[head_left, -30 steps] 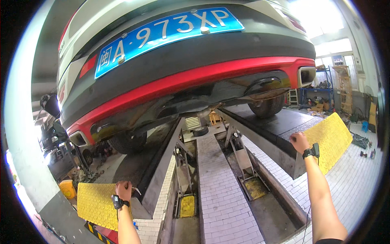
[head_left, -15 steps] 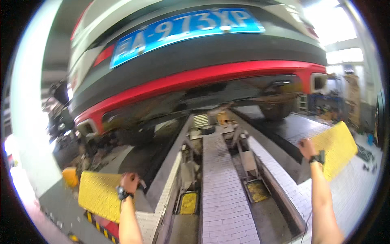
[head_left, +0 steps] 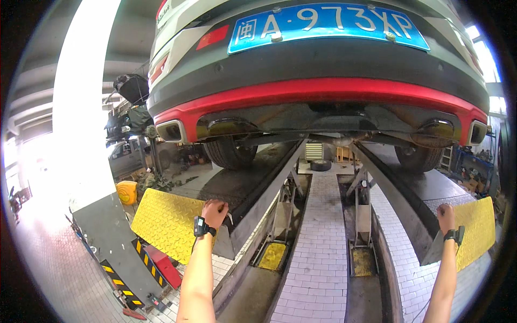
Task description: Inspecting the exhaust system and spare tire area of a vehicle on a lift, followed by walking through the service bay.
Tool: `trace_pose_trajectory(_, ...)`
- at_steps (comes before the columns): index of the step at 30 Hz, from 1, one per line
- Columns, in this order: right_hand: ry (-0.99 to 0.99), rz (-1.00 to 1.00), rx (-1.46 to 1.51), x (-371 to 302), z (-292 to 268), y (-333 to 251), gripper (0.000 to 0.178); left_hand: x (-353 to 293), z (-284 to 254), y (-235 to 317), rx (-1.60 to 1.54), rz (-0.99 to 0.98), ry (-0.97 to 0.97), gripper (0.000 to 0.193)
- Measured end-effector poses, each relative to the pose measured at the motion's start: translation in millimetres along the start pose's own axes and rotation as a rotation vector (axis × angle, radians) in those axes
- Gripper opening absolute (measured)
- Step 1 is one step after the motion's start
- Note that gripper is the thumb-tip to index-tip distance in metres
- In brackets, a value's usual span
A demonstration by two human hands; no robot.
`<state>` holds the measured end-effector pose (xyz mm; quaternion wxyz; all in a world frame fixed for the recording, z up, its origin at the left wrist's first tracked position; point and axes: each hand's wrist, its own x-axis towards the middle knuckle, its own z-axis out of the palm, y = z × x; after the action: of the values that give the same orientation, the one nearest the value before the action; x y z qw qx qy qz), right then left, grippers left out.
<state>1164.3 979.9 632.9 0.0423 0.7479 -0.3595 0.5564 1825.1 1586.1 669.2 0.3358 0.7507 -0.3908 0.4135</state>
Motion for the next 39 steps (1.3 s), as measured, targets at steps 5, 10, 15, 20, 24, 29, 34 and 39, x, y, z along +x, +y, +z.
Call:
trace_pose_trajectory(5,-0.022,-0.079,0.026,3,6,15,0.008,-3,-4,-6,0.012,0.004,-0.045,0.025)
trace_pose_trajectory(10,-0.123,-0.101,0.027,5,3,26,0.009,1,3,-2,0.022,-0.047,0.002,0.022)
trace_pose_trajectory(15,-0.109,-0.116,-0.069,6,-3,12,0.009,4,8,-9,-0.023,0.004,0.033,0.025)
trace_pose_trajectory(20,-0.188,-0.152,-0.130,9,-16,-13,0.013,0,16,-17,-0.024,-0.087,-0.034,0.025)
trace_pose_trajectory(24,-0.226,-0.084,-0.061,7,-15,-28,0.013,-4,20,-20,0.018,-0.115,-0.025,0.023)
trace_pose_trajectory(29,-0.292,-0.039,-0.107,9,-29,-58,0.011,-3,13,-24,0.000,-0.147,-0.022,0.024)
trace_pose_trajectory(34,-0.264,-0.093,-0.172,7,-26,-46,0.018,1,11,-13,-0.026,-0.210,-0.098,0.024)
trace_pose_trajectory(39,-0.261,-0.131,-0.168,7,-25,-51,0.019,-6,20,-32,-0.007,-0.167,-0.026,0.029)
